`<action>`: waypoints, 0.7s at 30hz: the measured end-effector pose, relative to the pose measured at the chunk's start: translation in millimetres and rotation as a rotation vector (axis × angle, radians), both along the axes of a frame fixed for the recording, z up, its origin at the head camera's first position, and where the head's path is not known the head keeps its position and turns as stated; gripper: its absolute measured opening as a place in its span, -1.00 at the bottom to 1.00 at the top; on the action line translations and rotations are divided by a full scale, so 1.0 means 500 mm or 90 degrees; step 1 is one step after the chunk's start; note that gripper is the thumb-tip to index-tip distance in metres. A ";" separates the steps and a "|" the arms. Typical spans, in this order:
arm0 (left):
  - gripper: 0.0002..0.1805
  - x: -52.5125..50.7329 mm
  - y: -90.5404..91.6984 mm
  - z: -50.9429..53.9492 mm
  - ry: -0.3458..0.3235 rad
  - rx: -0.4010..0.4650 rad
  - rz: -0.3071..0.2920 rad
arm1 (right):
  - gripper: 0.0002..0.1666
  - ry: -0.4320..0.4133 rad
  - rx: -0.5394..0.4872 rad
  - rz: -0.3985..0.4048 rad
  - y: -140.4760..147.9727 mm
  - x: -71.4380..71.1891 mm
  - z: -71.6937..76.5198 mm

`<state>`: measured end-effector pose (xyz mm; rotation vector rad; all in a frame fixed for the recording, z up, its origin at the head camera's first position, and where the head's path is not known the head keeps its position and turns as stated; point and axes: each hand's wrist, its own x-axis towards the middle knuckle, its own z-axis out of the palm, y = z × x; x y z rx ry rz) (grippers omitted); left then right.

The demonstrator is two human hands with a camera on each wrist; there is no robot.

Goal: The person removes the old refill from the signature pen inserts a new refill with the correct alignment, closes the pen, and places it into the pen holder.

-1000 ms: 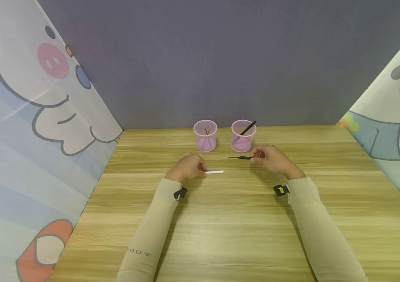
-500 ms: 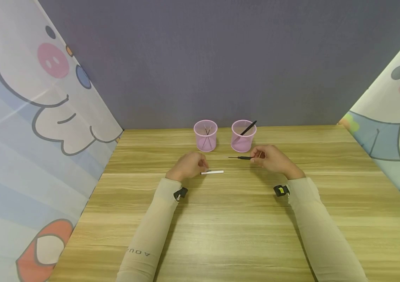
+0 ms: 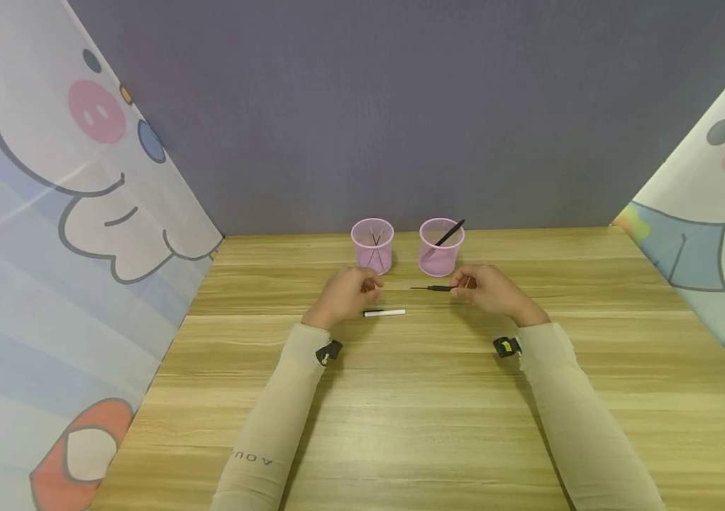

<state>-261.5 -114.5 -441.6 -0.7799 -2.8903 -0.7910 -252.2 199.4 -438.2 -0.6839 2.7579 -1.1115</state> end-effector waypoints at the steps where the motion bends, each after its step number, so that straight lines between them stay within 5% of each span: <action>1: -0.86 0.000 0.001 0.000 0.004 0.002 -0.001 | -0.95 -0.001 -0.002 0.001 -0.001 0.000 -0.001; 21: -0.75 0.005 0.018 0.003 0.039 0.047 -0.016 | -0.93 0.035 -0.001 0.004 -0.052 -0.010 0.013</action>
